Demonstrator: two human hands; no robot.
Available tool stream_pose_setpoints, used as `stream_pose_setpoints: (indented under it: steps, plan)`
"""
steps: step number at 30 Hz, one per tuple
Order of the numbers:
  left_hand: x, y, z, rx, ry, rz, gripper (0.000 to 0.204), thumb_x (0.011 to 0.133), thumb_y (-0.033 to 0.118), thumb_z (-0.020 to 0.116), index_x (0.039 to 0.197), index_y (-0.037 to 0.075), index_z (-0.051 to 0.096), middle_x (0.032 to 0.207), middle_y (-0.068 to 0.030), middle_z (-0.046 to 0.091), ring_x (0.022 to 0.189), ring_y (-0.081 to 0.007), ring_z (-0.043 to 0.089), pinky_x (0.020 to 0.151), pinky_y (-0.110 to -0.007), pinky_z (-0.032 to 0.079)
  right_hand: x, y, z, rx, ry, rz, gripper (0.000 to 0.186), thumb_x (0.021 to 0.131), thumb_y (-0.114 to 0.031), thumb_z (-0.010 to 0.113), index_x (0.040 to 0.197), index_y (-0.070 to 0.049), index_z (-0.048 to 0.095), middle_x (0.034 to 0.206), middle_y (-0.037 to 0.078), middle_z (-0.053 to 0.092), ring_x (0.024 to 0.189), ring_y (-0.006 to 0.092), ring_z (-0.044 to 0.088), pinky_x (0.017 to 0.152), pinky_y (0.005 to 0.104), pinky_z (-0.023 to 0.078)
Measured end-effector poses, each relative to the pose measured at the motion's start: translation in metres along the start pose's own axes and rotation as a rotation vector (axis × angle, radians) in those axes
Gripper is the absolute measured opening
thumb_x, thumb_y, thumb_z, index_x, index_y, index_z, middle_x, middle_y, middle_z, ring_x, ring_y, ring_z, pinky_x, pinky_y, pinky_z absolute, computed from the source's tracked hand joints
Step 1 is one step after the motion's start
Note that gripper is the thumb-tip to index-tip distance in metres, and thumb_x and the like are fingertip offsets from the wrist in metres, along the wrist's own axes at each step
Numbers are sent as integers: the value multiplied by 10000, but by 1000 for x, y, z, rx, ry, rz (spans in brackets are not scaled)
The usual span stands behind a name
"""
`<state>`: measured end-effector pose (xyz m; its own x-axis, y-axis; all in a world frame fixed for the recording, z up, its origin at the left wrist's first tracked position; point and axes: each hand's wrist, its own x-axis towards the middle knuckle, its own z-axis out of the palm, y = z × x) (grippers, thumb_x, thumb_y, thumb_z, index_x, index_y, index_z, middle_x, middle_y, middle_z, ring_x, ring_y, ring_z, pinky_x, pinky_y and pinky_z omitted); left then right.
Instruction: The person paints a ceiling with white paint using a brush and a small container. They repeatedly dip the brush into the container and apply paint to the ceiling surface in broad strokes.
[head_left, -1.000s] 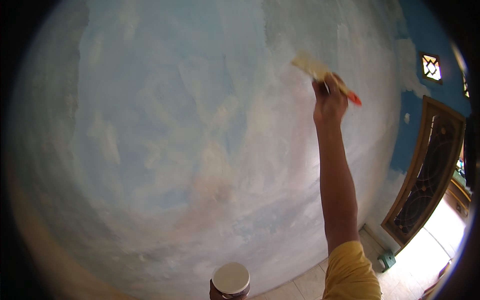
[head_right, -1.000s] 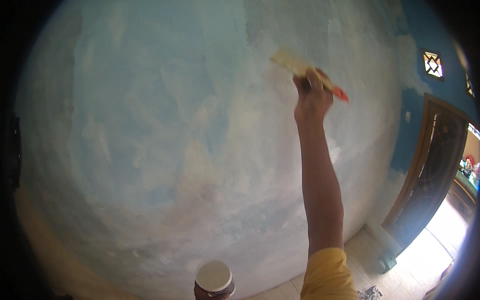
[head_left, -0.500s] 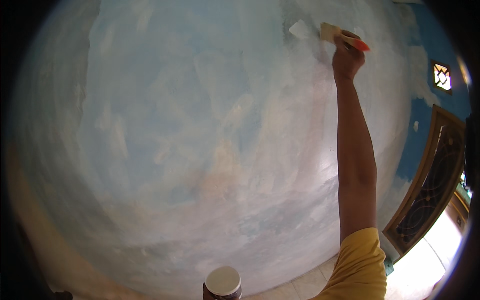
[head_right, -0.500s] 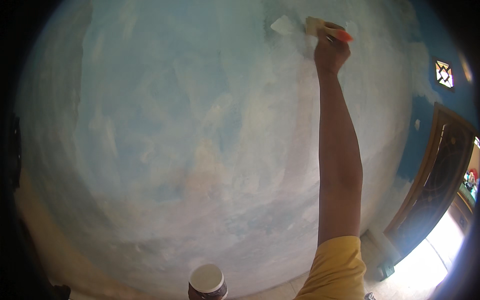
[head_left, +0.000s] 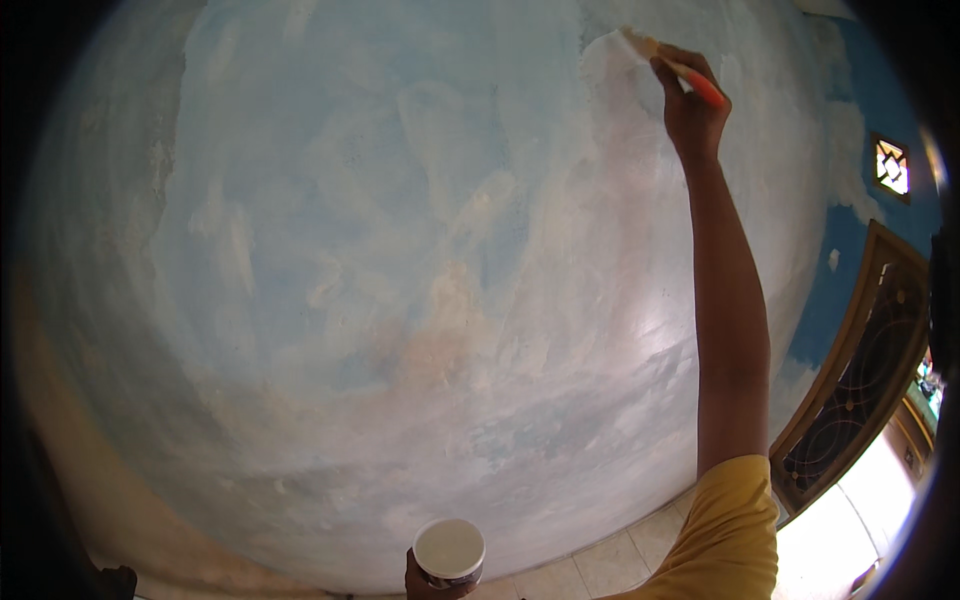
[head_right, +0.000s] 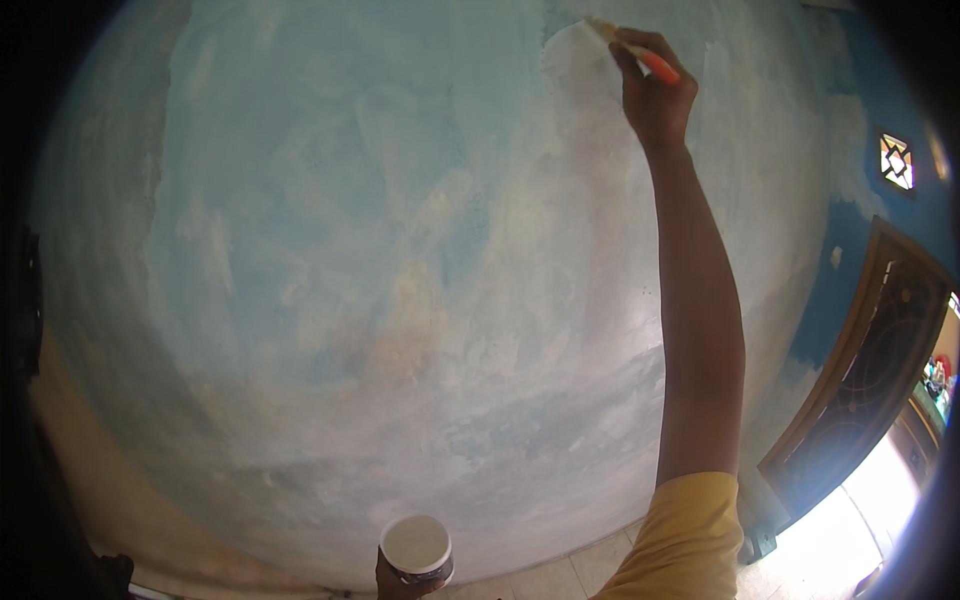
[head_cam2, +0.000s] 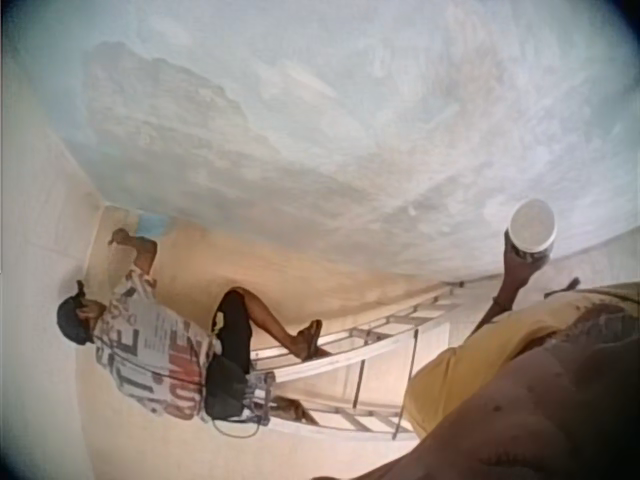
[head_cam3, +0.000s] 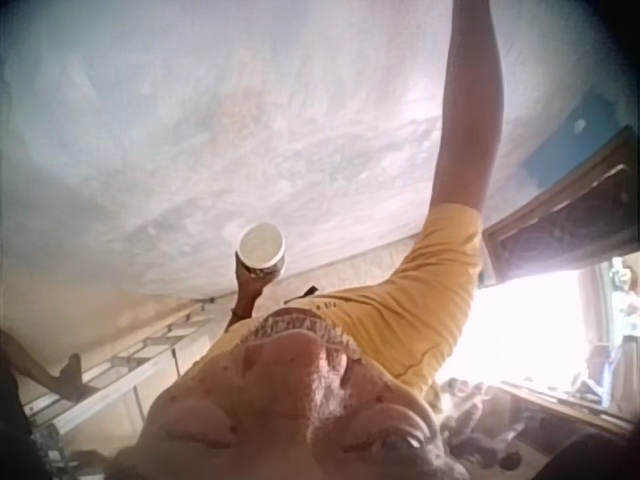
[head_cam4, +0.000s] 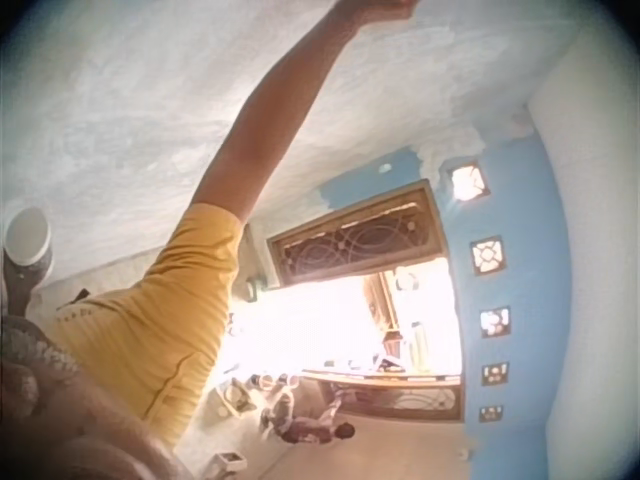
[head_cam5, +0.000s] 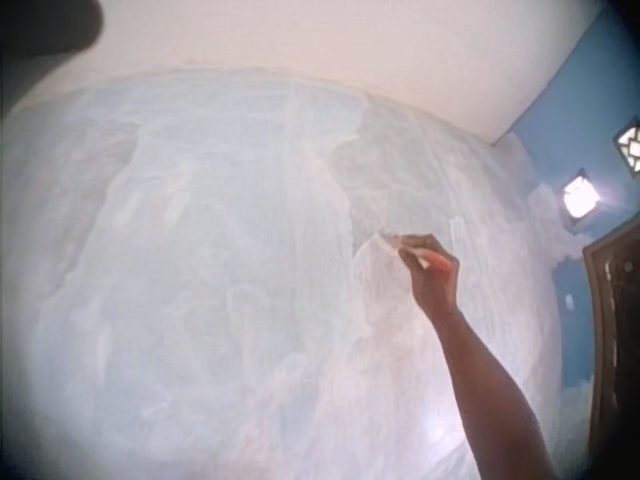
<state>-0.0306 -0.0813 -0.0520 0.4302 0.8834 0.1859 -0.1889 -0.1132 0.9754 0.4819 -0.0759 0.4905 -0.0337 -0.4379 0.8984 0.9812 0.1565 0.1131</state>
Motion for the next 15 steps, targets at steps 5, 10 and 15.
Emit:
stream_pose_setpoints:
  steps: [5, 10, 15]
  plan:
    - [-10, 9, 4, 75, -11, -4, 1001, 595, 161, 976, 1402, 52, 395, 1300, -146, 598, 1183, -274, 604, 951, -438, 543, -27, 10, 6, 24, -183, 4, 151, 910, -73, 732, 1058, -52, 710, 1014, 50, 736, 920, 141, 678, 864, 253, 521]
    - [-21, 11, 3, 91, 30, -12, 1012, 588, 181, 981, 1404, 52, 397, 1294, -145, 603, 1179, -274, 604, 958, -442, 533, -98, -71, -12, 149, -397, -301, 179, 854, -28, 751, 1022, -73, 709, 1077, 118, 724, 996, 296, 694, 856, 356, 569]
    - [0, 4, -5, 33, 13, -23, 1008, 587, 151, 975, 1406, 52, 397, 1299, -143, 601, 1186, -269, 602, 975, -437, 528, -79, -49, -5, 400, -57, 118, 176, 881, -5, 740, 1048, 2, 682, 1027, 61, 709, 947, 151, 672, 842, 292, 559]
